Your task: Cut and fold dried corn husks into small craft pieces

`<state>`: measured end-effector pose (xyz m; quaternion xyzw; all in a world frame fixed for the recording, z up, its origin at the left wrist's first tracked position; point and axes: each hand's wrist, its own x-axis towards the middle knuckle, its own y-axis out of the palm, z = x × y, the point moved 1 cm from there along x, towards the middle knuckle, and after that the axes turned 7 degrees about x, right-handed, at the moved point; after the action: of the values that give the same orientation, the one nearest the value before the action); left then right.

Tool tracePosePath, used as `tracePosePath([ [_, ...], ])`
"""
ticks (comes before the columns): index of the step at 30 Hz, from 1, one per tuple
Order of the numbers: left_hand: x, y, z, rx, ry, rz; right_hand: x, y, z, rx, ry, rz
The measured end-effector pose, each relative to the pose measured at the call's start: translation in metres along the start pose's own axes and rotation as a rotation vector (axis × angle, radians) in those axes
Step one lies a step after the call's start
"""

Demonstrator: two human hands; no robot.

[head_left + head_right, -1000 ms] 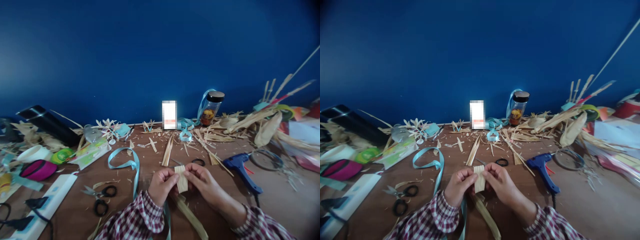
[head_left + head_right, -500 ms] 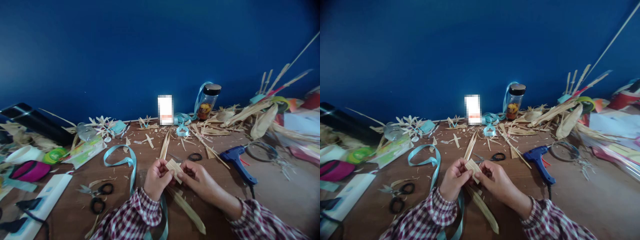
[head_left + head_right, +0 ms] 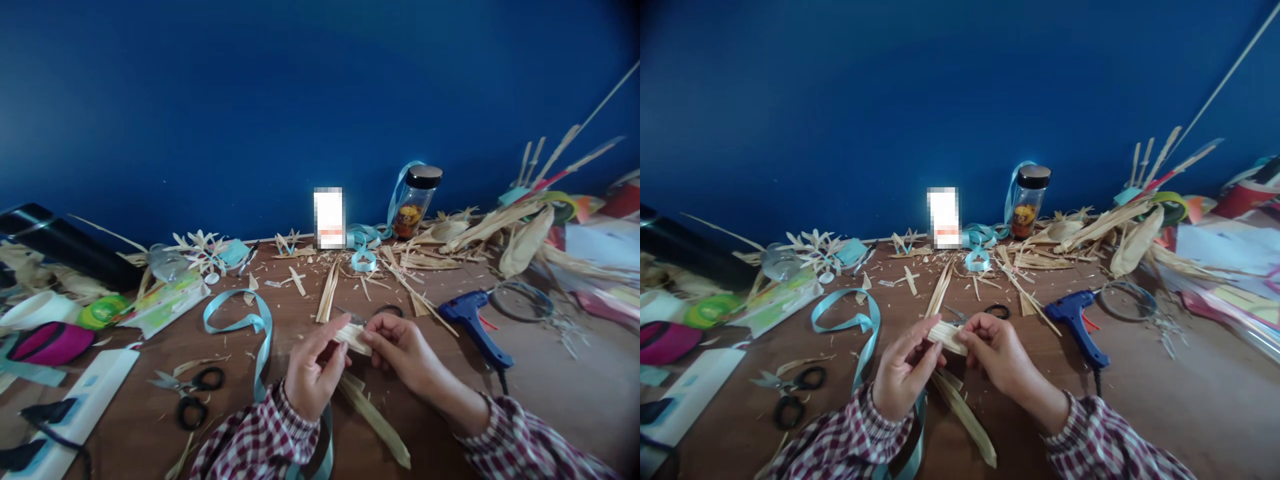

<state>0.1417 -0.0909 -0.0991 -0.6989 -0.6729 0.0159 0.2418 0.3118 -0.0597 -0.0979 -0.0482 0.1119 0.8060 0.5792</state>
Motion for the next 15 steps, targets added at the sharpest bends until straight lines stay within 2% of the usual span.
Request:
tracePosePath([
  [3,0.005,-0.004,-0.001,0.097,0.140,0.096,0.000,-0.005,0.002,-0.082,-0.050,0.000],
  [6,0.010,-0.005,0.000,0.169,0.204,0.089,0.001,-0.009,0.004,-0.170,-0.086,-0.008],
  [9,0.012,-0.002,0.002,0.191,0.170,0.035,0.002,-0.007,0.006,-0.191,-0.101,-0.015],
  [15,0.011,-0.002,0.004,0.214,0.066,-0.077,0.004,-0.005,0.001,-0.077,-0.143,-0.068],
])
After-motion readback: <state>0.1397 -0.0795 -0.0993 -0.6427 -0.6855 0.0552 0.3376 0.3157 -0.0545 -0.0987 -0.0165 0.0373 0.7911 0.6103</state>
